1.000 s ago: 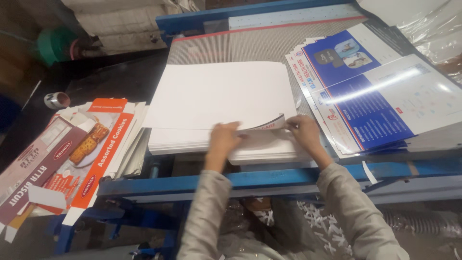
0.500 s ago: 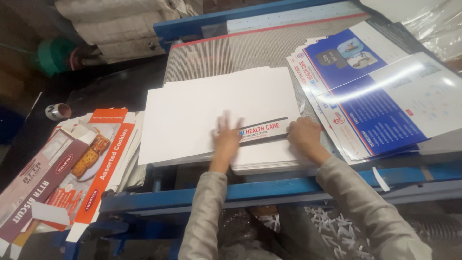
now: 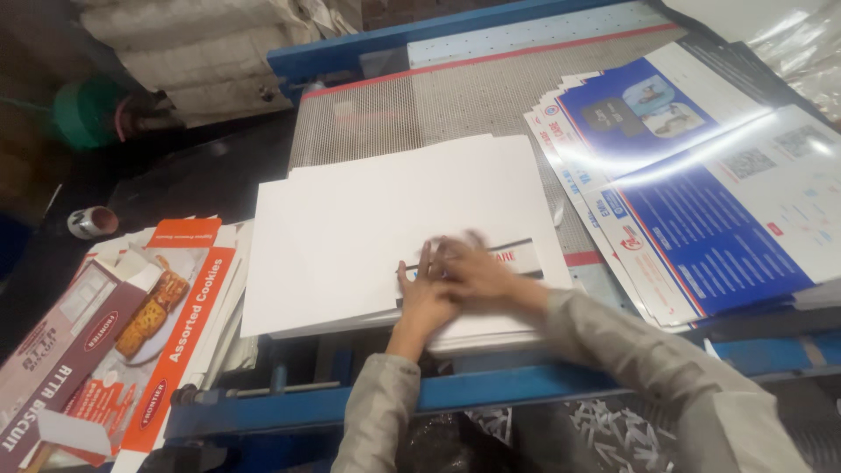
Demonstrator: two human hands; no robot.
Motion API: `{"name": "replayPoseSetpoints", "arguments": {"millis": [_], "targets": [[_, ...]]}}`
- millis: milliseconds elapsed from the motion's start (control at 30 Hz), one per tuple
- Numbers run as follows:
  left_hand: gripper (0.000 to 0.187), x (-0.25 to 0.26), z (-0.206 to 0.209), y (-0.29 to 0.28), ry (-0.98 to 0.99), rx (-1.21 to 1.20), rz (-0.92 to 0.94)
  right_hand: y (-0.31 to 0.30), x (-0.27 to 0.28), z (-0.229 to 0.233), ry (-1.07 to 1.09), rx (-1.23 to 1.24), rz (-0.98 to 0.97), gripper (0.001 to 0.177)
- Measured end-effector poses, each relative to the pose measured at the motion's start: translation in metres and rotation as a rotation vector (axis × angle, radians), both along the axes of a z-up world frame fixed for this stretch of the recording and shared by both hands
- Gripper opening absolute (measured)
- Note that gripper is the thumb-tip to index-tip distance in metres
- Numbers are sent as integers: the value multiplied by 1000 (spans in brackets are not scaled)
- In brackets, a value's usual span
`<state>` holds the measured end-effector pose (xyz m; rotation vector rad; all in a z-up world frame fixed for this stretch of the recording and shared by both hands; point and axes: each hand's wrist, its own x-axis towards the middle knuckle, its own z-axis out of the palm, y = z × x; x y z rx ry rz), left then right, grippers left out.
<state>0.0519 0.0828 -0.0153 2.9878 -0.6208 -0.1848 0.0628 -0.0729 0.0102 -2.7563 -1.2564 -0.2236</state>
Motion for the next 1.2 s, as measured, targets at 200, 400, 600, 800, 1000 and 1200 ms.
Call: {"name": "replayPoseSetpoints", "arguments": {"millis": [200,400,600,800,1000,1200], "targets": [[64,-3,6,0,39,-222,9,-67,64,2,85,250,-122,82],[65,3,10,2,29,-112,-46,-50,7,-4,2,166,275,82],[57,5,9,-1,66,-188,-38,-65,75,-1,-88,329,-115,75],[75,-5,4,2,-67,-233,-51,-70,16,17,52,92,-404,48],[78,-17,32,26,1,-121,-201,-103,-96,47,247,72,-222,82],[69,-70,54,11,-164,-148,-333,-101,-148,34,81,273,-129,41]]}}
